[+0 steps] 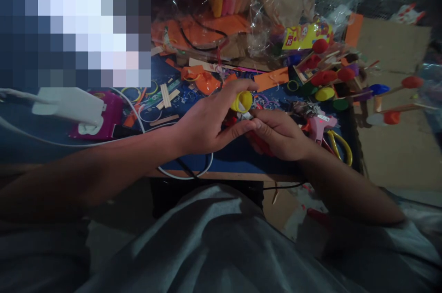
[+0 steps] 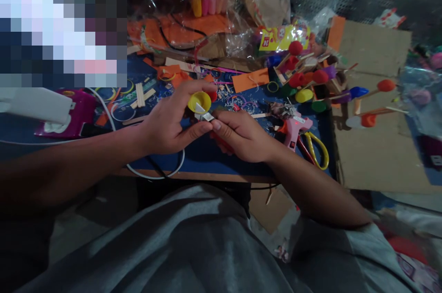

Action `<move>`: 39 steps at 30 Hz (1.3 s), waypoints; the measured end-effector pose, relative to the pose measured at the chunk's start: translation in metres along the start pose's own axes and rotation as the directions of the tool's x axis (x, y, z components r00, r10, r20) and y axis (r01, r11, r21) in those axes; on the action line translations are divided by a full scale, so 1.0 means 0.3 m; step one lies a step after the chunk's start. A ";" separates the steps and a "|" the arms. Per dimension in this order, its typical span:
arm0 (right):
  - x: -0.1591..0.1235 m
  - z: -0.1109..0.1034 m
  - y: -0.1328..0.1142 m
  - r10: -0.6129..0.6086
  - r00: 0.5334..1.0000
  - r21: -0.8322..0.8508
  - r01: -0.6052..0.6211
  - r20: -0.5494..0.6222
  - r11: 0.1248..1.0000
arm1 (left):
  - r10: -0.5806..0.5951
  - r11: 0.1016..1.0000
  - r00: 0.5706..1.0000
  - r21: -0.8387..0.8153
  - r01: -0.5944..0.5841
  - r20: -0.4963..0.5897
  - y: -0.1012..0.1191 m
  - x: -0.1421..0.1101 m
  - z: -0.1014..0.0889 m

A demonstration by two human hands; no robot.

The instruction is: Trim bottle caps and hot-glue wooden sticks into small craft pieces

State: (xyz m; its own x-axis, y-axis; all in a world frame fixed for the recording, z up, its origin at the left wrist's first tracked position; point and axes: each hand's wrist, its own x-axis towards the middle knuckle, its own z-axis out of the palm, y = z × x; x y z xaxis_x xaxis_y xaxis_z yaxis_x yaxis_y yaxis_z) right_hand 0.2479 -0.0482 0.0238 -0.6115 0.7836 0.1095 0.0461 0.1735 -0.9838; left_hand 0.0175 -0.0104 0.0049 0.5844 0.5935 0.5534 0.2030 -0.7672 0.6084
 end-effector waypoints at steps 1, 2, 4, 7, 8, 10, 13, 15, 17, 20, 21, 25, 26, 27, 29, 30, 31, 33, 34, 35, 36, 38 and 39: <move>0.000 -0.001 0.000 0.004 1.000 -0.001 -0.004 0.003 1.000 | 0.007 1.000 1.000 0.002 -0.007 0.005 -0.001 0.000 0.000; 0.000 -0.001 0.000 0.012 1.000 -0.005 -0.012 0.007 1.000 | 0.016 1.000 1.000 -0.002 -0.016 0.004 -0.003 -0.001 0.001; 0.000 -0.002 0.000 0.025 1.000 -0.013 -0.024 0.010 1.000 | 0.031 0.999 0.999 -0.012 -0.031 -0.009 -0.011 -0.003 0.006; 0.002 -0.001 -0.003 0.023 1.000 -0.016 -0.023 0.009 1.000 | 0.019 1.000 1.000 -0.015 -0.019 -0.012 -0.020 -0.005 0.010; 0.002 0.000 -0.004 0.022 1.000 -0.014 -0.022 0.007 1.000 | 0.013 1.000 1.000 -0.016 -0.014 -0.012 -0.020 -0.004 0.009; 0.003 0.001 -0.006 0.019 1.000 -0.009 -0.019 0.004 1.000 | 0.014 1.000 1.000 -0.020 -0.014 -0.013 -0.015 0.001 0.004; 0.003 0.001 -0.006 0.024 1.000 -0.024 -0.024 0.001 0.999 | 0.013 1.000 1.000 -0.025 -0.013 0.009 -0.002 0.011 -0.013; 0.002 0.001 -0.006 0.043 0.999 -0.045 -0.043 0.000 0.998 | -0.009 0.999 0.999 -0.034 0.011 0.050 0.006 0.018 -0.026; 0.001 0.000 -0.005 0.060 0.998 -0.049 -0.060 -0.006 0.997 | -0.035 0.998 0.996 -0.053 0.039 0.076 0.010 0.022 -0.034; 0.000 0.001 -0.004 0.069 0.997 -0.035 -0.070 -0.021 0.997 | -0.049 0.997 0.995 -0.063 0.055 0.086 0.004 0.018 -0.031; 0.000 0.001 -0.005 0.070 0.997 -0.028 -0.071 -0.023 0.997 | -0.052 0.997 0.996 -0.059 0.057 0.073 -0.002 0.015 -0.024; 0.003 0.003 -0.007 0.057 0.997 -0.011 -0.057 -0.055 0.998 | -0.074 0.996 0.996 -0.050 0.071 -0.059 -0.024 -0.003 0.012; 0.004 0.003 -0.007 0.049 0.997 -0.009 -0.049 -0.065 0.999 | -0.075 0.996 0.994 -0.052 0.071 -0.080 -0.027 -0.007 0.019; 0.005 0.003 -0.007 0.040 0.997 -0.007 -0.041 -0.073 0.999 | -0.072 0.996 0.994 -0.054 0.067 -0.088 -0.027 -0.010 0.024; 0.007 0.003 -0.006 0.028 0.997 -0.002 -0.029 -0.075 1.000 | -0.063 0.997 0.996 -0.053 0.059 -0.068 -0.024 -0.014 0.029; 0.007 0.003 -0.005 0.026 0.997 -0.001 -0.026 -0.074 1.000 | -0.057 0.997 0.997 -0.051 0.055 -0.049 -0.021 -0.015 0.028; 0.007 0.003 -0.004 0.026 0.997 -0.003 -0.026 -0.072 1.000 | -0.053 0.998 0.998 -0.047 0.052 -0.029 -0.018 -0.016 0.026; 0.006 0.004 -0.001 0.035 0.997 -0.006 -0.035 -0.067 0.999 | -0.053 0.998 0.999 -0.033 0.053 0.005 -0.015 -0.015 0.019; 0.005 0.005 0.000 0.043 0.997 -0.001 -0.043 -0.067 0.999 | -0.054 0.998 0.998 -0.025 0.055 0.013 -0.014 -0.014 0.015; 0.004 0.007 0.000 0.053 0.996 0.008 -0.052 -0.066 0.999 | -0.057 0.998 0.998 -0.017 0.058 0.020 -0.014 -0.012 0.010; 0.003 0.008 0.000 0.060 0.996 0.019 -0.059 -0.064 0.998 | -0.063 0.998 0.998 -0.010 0.064 0.027 -0.014 -0.009 0.005; 0.002 0.010 -0.001 0.066 0.996 0.044 -0.064 -0.066 0.997 | -0.067 0.998 0.997 -0.010 0.068 0.039 -0.013 -0.002 -0.003; 0.002 0.011 -0.002 0.068 0.995 0.055 -0.064 -0.067 0.996 | -0.065 0.998 0.997 -0.013 0.065 0.043 -0.012 0.001 -0.007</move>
State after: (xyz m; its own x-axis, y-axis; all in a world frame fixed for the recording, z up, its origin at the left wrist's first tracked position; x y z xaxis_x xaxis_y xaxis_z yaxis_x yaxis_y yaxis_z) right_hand 0.2449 -0.0500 0.0239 -0.5525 0.8319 0.0522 0.0413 0.0898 -0.9951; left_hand 0.0154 -0.0068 0.0039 0.6036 0.6307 0.4877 0.2307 -0.7237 0.6504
